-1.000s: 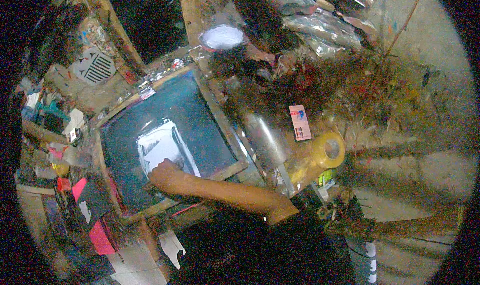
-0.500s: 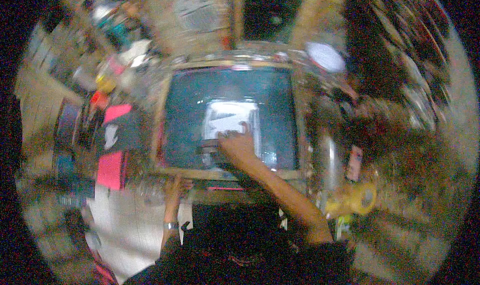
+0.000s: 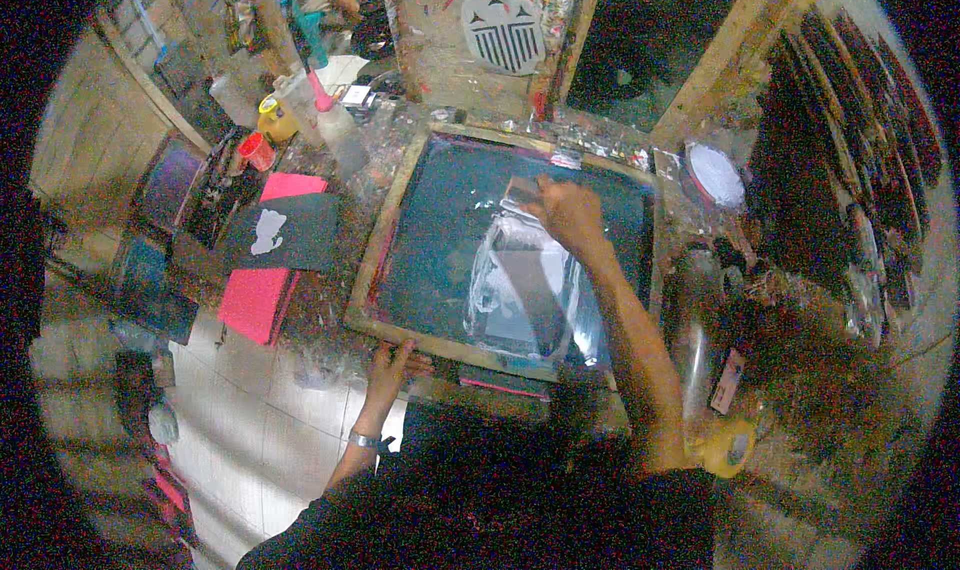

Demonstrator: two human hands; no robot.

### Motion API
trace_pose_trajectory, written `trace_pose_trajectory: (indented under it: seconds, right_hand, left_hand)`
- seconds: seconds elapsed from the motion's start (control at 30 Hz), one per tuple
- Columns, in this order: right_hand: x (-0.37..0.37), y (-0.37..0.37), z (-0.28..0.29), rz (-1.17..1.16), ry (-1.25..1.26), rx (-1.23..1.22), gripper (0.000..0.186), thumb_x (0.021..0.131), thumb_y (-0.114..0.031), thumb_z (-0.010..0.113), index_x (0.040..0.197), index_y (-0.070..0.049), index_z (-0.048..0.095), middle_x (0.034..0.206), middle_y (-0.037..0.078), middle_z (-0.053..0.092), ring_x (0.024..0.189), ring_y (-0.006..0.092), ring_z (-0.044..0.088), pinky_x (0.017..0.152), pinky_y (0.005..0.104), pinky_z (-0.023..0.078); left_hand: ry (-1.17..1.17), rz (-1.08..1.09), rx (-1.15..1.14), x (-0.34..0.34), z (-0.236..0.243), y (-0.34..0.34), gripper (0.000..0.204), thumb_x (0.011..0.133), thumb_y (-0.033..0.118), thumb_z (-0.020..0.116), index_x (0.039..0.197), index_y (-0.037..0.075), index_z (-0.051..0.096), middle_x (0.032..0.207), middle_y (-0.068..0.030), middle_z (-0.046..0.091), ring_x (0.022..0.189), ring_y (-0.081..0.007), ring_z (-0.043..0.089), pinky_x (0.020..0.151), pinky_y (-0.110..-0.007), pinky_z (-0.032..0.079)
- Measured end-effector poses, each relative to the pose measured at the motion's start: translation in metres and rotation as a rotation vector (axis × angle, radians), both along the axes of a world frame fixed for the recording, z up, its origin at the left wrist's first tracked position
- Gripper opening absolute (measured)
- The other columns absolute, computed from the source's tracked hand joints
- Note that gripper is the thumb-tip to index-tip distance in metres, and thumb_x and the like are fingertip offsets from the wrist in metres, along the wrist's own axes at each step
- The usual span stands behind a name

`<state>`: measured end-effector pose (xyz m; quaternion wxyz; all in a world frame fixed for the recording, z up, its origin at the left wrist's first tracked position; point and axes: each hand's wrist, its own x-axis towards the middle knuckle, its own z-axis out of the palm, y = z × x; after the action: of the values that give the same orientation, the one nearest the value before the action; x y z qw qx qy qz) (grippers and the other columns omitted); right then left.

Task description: The person performs screen printing on pink paper sheets. They place each sheet under a screen, apply white ink with a squeegee, lift the screen to reveal a printed design, and stack the finished sheets. A coworker assists by handling printed sheets nearby.

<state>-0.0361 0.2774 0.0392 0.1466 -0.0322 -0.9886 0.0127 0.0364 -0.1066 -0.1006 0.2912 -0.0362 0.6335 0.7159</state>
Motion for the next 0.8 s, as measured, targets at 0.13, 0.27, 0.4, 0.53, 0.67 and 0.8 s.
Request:
trace_pose_trajectory:
  seconds: [0.13, 0.27, 0.4, 0.53, 0.67, 0.8]
  right_hand:
    - [-0.013, 0.005, 0.008, -0.084, -0.121, 0.037, 0.055, 0.087, -0.053, 0.070, 0.118, -0.008, 0.063, 0.085, 0.019, 0.073, 0.081, 0.0408, 0.072, 0.070, 0.0531, 0.057]
    - [-0.020, 0.014, -0.004, -0.061, -0.235, -0.005, 0.049, 0.091, -0.047, 0.069, 0.120, -0.009, 0.060, 0.089, 0.017, 0.074, 0.084, 0.0384, 0.073, 0.069, 0.0527, 0.056]
    - [0.012, 0.007, -0.058, -0.030, -0.099, 0.014, 0.045, 0.090, -0.044, 0.071, 0.114, -0.007, 0.060, 0.089, 0.019, 0.072, 0.075, 0.0407, 0.071, 0.063, 0.0523, 0.054]
    - [0.087, -0.065, -0.066, -0.032, -0.203, 0.056, 0.034, 0.086, -0.034, 0.073, 0.104, -0.009, 0.059, 0.086, 0.014, 0.070, 0.071, 0.0345, 0.071, 0.059, 0.0465, 0.054]
    - [0.145, -0.093, -0.045, 0.066, -0.258, -0.026, 0.033, 0.083, -0.031, 0.075, 0.102, -0.009, 0.058, 0.088, 0.012, 0.070, 0.070, 0.0336, 0.071, 0.059, 0.0460, 0.055]
    - [0.089, -0.047, -0.027, 0.191, -0.542, -0.071, 0.038, 0.093, -0.037, 0.063, 0.120, -0.010, 0.060, 0.087, 0.016, 0.073, 0.076, 0.0368, 0.073, 0.062, 0.0516, 0.056]
  left_hand:
    - [0.008, 0.010, -0.013, 0.004, 0.011, 0.000, 0.031, 0.107, 0.023, 0.054, 0.113, -0.007, 0.051, 0.095, -0.0249, 0.072, 0.080, -0.0312, 0.076, 0.069, -0.038, 0.064]
    - [-0.025, -0.015, -0.021, 0.004, 0.015, -0.002, 0.030, 0.108, 0.022, 0.053, 0.114, -0.007, 0.051, 0.095, -0.0247, 0.071, 0.079, -0.0313, 0.076, 0.070, -0.038, 0.064]
    - [-0.059, -0.011, -0.016, 0.003, 0.012, 0.003, 0.029, 0.108, 0.021, 0.053, 0.114, -0.008, 0.051, 0.094, -0.0239, 0.071, 0.078, -0.0309, 0.076, 0.070, -0.038, 0.064]
    - [-0.071, 0.041, -0.074, 0.009, 0.010, -0.004, 0.028, 0.107, 0.021, 0.054, 0.115, -0.006, 0.049, 0.091, -0.0232, 0.071, 0.078, -0.0302, 0.076, 0.069, -0.038, 0.064]
    - [-0.036, 0.031, -0.018, 0.008, 0.002, 0.000, 0.029, 0.107, 0.023, 0.055, 0.115, -0.004, 0.048, 0.092, -0.0230, 0.071, 0.078, -0.0298, 0.076, 0.068, -0.037, 0.064]
    - [-0.045, 0.020, 0.004, 0.003, 0.010, 0.000, 0.030, 0.107, 0.024, 0.056, 0.117, -0.004, 0.047, 0.092, -0.0230, 0.071, 0.078, -0.0299, 0.076, 0.068, -0.036, 0.064]
